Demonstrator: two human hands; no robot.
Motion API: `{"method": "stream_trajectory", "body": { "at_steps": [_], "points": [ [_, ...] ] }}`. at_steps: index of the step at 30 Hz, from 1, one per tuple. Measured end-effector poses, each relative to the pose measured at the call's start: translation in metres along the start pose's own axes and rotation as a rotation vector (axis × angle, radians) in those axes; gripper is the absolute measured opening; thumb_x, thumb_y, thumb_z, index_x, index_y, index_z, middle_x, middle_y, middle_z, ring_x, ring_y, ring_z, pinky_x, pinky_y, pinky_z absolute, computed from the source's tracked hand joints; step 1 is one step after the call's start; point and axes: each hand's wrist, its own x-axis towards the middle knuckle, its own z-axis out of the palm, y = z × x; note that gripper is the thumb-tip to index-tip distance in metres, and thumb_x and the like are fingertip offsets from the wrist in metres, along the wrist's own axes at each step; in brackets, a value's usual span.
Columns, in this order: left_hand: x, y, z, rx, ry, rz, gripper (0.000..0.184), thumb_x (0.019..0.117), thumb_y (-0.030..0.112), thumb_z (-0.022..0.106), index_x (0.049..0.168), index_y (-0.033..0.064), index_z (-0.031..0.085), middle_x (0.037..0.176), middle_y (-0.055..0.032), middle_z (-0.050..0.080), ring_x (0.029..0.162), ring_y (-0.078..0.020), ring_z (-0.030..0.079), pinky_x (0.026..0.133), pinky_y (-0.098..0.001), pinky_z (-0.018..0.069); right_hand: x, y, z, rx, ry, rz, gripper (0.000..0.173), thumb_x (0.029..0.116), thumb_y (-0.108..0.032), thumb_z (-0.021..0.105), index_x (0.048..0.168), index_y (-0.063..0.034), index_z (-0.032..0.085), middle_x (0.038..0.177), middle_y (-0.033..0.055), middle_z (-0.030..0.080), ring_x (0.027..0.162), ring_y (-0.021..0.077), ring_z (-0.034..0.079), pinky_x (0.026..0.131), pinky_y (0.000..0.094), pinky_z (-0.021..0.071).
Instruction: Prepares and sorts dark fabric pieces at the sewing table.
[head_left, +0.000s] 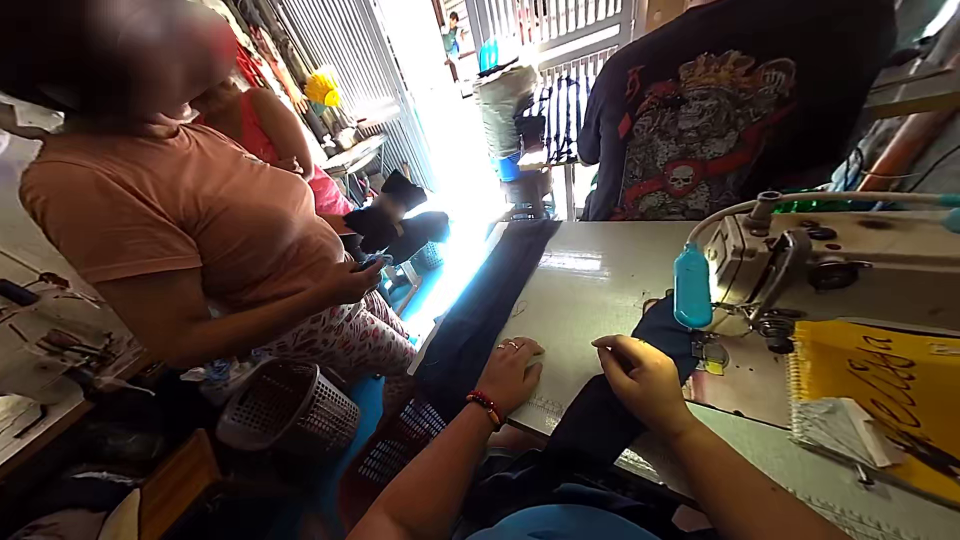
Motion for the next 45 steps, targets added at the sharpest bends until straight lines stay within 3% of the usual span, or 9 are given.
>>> {"method": "stream_trajectory", "body": {
  "at_steps": [22,26,45],
  "points": [
    [-0.0007,-0.0002,0.0009,-0.003,-0.023,-0.016,0.035,0.1033,0.024,0.05,0.13,0.0098,0.068,0.143,-0.0074,0.061,0.141,-0.0221,0.049,0.121,-0.0396,0.0318,-0.0011,0.002,-0.0006,0.011,-0.019,0.047,0.03,0.0956,-0.021,0.051,0.099,-0.006,0.076,0.073,0.0063,0.067,0.063,0.0163,0.059,0.062,0.035,0.0502],
    [-0.0006,-0.0014,0.0017,-0.015,0.009,0.007,0.034,0.1021,0.022,0.052,0.128,0.007,0.069,0.14,-0.0109,0.063,0.138,-0.0252,0.052,0.118,-0.041,0.0363,0.0,0.0016,0.0,0.018,-0.016,0.046,0.03,0.0955,-0.021,0.051,0.099,-0.0058,0.077,0.072,0.0066,0.066,0.062,0.0169,0.059,0.062,0.0353,0.05],
    [-0.0013,-0.0028,0.0039,0.012,0.034,0.027,0.034,0.1021,0.022,0.051,0.127,0.0082,0.07,0.139,-0.0105,0.063,0.136,-0.0257,0.054,0.118,-0.0418,0.0374,0.0013,0.0012,-0.0021,0.017,-0.033,0.069,0.029,0.0963,-0.021,0.051,0.1,-0.0059,0.076,0.072,0.0065,0.066,0.063,0.0161,0.059,0.063,0.0346,0.0503]
  ]
}}
